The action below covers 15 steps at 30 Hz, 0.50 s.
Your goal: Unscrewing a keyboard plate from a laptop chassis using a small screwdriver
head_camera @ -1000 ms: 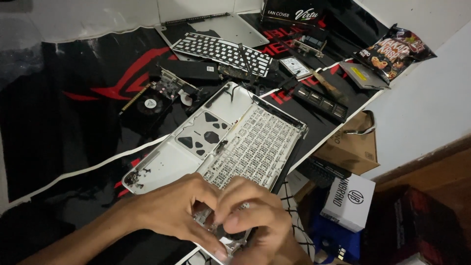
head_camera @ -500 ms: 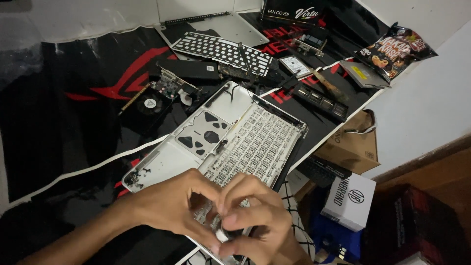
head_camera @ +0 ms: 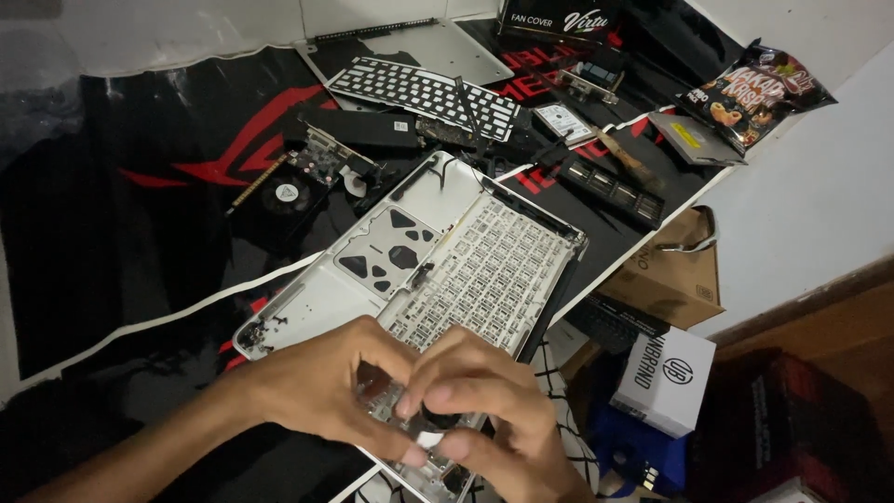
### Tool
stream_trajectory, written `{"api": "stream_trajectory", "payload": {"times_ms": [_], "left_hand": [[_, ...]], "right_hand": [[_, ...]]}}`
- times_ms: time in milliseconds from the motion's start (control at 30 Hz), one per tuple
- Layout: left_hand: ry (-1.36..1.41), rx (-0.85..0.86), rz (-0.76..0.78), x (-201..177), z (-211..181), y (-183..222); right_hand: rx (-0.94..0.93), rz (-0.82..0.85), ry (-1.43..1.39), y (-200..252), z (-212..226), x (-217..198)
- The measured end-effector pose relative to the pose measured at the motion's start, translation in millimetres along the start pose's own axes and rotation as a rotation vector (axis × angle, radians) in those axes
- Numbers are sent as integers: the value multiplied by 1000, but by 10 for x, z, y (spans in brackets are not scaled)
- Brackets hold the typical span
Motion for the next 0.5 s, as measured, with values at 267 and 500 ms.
{"api": "stream_trajectory", "payload": {"times_ms": [267, 500], "left_hand": [[-1, -50, 23, -39, -46, 7], [-14, -104, -49, -42, 13, -3]], "right_hand": [[-153, -45, 52, 55, -266, -48], [-74, -78, 206, -957, 321, -185]]}}
Point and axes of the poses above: each hand's wrist, its own y-axis away from the middle knuckle, its own x-axis out of the palm, z = x × y, the point moved 1 cm from there along -y, towards the middle knuckle, and after that the axes turned 8 degrees about -y, right-handed, at the moved point
